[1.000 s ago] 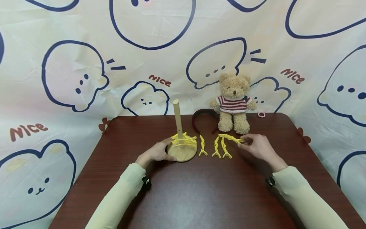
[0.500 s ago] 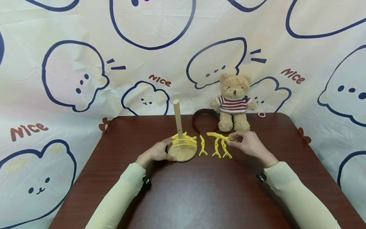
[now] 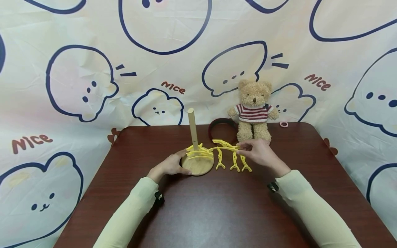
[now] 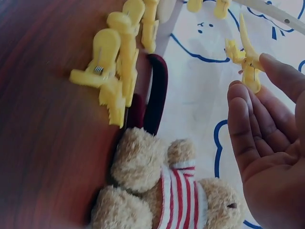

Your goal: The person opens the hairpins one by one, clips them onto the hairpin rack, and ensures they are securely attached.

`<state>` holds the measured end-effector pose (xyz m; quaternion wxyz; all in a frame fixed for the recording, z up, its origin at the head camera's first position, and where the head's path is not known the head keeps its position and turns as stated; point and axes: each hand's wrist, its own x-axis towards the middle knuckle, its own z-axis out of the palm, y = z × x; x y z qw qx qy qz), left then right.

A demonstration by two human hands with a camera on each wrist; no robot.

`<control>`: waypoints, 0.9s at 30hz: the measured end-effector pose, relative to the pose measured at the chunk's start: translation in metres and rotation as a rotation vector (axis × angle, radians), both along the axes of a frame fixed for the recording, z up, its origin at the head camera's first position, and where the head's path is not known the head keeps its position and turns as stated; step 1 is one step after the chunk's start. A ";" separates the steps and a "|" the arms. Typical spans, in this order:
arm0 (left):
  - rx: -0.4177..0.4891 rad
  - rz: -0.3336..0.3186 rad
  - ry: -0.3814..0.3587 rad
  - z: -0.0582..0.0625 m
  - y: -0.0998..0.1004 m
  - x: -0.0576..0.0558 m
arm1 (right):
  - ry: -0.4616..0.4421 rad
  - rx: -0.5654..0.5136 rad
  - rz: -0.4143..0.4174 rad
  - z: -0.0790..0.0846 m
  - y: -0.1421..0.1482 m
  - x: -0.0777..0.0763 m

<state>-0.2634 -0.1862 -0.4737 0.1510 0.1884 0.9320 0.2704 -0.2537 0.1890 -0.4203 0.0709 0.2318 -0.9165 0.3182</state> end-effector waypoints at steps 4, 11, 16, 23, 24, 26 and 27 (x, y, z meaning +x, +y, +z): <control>-0.016 -0.005 0.014 0.000 0.000 0.000 | -0.012 0.005 0.021 0.001 -0.009 -0.002; -0.003 -0.012 0.023 0.000 0.000 0.001 | 0.008 -0.005 0.055 0.005 -0.026 -0.005; -0.003 -0.006 0.020 0.001 0.000 0.001 | -0.017 -0.020 0.089 0.007 -0.036 -0.008; 0.024 -0.001 0.009 0.000 0.000 0.001 | -0.016 -0.023 0.103 0.009 -0.051 -0.011; 0.022 0.000 0.008 0.000 0.000 0.001 | -0.008 -0.017 0.103 0.009 -0.053 -0.012; 0.015 0.003 0.007 0.000 0.000 0.001 | -0.001 -0.007 0.102 0.009 -0.057 -0.013; 0.012 0.005 0.005 0.000 0.000 0.001 | 0.003 -0.003 0.103 0.009 -0.059 -0.013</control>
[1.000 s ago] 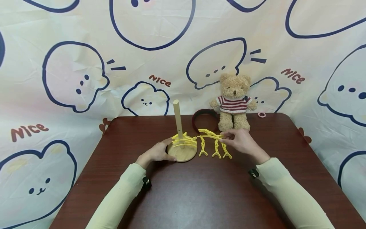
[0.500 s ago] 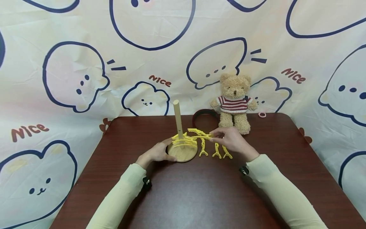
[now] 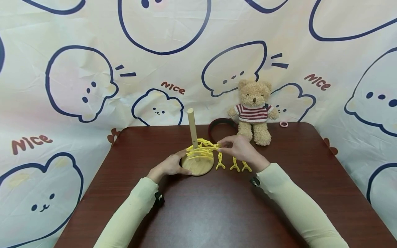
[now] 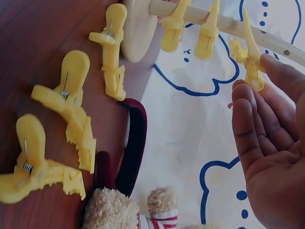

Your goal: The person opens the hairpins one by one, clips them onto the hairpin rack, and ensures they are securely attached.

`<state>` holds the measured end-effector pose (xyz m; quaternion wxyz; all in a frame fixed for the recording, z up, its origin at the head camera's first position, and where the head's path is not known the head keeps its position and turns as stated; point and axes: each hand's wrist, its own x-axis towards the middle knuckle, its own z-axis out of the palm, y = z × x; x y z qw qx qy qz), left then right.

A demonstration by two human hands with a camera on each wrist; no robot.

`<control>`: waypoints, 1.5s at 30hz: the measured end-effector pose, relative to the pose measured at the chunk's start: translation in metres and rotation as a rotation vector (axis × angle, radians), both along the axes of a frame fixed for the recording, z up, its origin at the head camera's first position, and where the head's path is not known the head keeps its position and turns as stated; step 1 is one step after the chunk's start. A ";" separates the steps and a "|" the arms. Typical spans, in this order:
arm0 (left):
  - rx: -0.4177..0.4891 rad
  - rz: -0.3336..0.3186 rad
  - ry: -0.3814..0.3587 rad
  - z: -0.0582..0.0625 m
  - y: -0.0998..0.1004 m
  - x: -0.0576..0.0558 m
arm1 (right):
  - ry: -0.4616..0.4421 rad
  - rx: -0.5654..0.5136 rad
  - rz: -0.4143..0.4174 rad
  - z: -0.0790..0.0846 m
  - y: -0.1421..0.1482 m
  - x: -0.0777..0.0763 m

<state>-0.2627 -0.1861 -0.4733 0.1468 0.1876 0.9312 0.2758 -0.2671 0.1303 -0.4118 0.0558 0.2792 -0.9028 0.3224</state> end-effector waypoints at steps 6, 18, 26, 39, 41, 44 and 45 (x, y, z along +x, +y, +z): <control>-0.016 -0.007 0.010 0.000 -0.001 0.000 | -0.031 -0.001 0.011 0.001 -0.012 -0.003; -0.020 -0.013 0.015 -0.001 -0.002 0.000 | -0.026 -0.005 0.021 -0.001 -0.025 -0.008; -0.028 -0.002 0.003 0.000 0.000 0.000 | -0.031 -0.004 0.015 -0.003 -0.029 -0.011; 0.013 -0.015 0.022 -0.002 0.000 -0.001 | -0.053 -0.021 0.034 -0.005 -0.031 -0.014; 0.013 -0.021 0.034 -0.003 -0.001 -0.001 | -0.054 -0.030 0.040 -0.006 -0.031 -0.014; 0.020 -0.028 0.037 -0.003 -0.001 -0.001 | -0.066 -0.045 0.044 -0.006 -0.031 -0.015; 0.020 -0.028 0.038 -0.003 -0.001 -0.001 | -0.073 -0.048 0.043 -0.006 -0.031 -0.015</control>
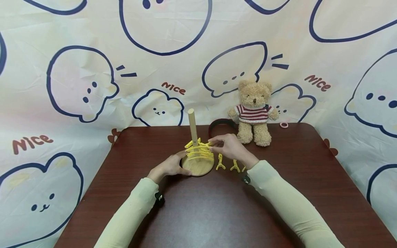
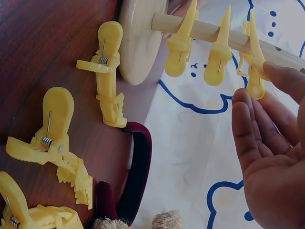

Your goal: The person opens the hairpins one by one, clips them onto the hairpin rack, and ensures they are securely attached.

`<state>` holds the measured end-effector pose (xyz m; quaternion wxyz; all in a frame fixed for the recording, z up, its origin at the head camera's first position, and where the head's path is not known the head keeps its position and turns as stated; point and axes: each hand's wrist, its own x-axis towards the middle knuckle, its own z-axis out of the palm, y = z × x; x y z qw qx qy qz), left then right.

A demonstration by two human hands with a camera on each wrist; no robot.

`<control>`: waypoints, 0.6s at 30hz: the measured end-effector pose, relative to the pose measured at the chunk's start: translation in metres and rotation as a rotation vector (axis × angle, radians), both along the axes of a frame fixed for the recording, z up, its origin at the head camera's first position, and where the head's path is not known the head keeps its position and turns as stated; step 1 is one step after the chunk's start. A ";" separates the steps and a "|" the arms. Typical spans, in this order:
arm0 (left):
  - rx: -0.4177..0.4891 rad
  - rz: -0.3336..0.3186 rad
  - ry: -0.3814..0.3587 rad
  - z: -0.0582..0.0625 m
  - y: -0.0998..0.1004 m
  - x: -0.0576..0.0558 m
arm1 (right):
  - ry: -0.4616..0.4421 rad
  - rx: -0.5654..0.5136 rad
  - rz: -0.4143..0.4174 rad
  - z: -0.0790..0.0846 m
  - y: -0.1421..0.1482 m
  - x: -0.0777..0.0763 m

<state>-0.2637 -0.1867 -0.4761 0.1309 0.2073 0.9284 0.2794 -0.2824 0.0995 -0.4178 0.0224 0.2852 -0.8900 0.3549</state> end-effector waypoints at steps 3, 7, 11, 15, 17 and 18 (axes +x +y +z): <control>0.002 0.000 -0.004 0.000 0.000 0.000 | -0.025 -0.002 -0.004 0.000 0.001 0.000; -0.004 0.003 -0.010 0.001 -0.001 0.001 | -0.042 -0.007 0.001 0.000 0.001 -0.001; -0.010 -0.001 -0.013 0.000 0.000 0.000 | -0.048 -0.020 0.005 0.000 0.002 0.000; -0.010 -0.004 -0.012 0.001 0.000 0.000 | -0.057 -0.024 -0.001 0.000 0.002 -0.001; -0.010 -0.003 -0.011 0.001 0.000 0.000 | -0.059 -0.023 -0.001 0.000 0.002 -0.001; -0.008 -0.001 -0.010 0.001 0.000 0.000 | -0.061 -0.024 -0.001 0.000 0.002 -0.001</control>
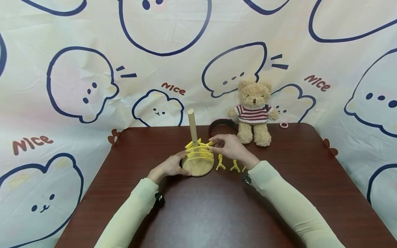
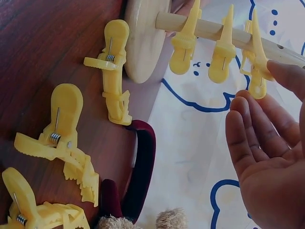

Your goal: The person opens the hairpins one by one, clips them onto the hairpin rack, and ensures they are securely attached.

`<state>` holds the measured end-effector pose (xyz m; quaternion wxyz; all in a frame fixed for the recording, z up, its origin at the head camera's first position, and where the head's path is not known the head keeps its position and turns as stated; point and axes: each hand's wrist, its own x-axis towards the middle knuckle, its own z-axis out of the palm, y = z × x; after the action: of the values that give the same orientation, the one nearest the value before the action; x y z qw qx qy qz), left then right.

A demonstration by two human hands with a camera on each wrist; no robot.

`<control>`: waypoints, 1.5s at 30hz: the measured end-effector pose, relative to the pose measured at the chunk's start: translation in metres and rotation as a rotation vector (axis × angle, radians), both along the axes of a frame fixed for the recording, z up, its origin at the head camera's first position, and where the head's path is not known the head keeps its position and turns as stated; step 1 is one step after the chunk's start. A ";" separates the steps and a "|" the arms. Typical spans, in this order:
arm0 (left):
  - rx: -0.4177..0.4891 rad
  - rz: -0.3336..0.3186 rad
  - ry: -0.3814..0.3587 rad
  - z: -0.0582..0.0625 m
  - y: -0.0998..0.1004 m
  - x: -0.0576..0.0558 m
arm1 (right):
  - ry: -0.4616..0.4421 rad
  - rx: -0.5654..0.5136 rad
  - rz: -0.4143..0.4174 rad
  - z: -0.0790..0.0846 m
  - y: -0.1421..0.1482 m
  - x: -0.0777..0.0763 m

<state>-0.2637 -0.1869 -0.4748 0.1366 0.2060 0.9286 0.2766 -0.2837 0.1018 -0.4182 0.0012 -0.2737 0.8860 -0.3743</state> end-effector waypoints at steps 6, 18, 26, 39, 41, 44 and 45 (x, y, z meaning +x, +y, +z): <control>0.001 0.007 -0.003 0.000 0.001 0.000 | -0.036 0.003 -0.007 -0.002 0.003 -0.001; -0.022 0.016 -0.006 0.001 0.001 0.002 | -0.057 -0.038 -0.004 -0.004 0.024 0.000; -0.016 0.017 -0.008 0.000 0.001 0.001 | -0.025 0.004 -0.042 -0.008 0.047 0.010; -0.010 0.022 -0.017 -0.002 0.000 0.001 | -0.053 0.065 -0.113 -0.027 0.086 0.023; -0.012 0.024 -0.019 -0.002 0.000 0.001 | -0.056 0.076 -0.121 -0.030 0.091 0.025; -0.017 0.031 -0.023 -0.002 0.000 0.001 | -0.047 0.091 -0.128 -0.033 0.098 0.028; -0.018 0.031 -0.023 -0.001 0.000 0.001 | -0.053 0.092 -0.131 -0.035 0.100 0.029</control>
<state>-0.2631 -0.1867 -0.4763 0.1447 0.1872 0.9326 0.2726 -0.2548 0.2023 -0.4527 0.0129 -0.2049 0.9179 -0.3396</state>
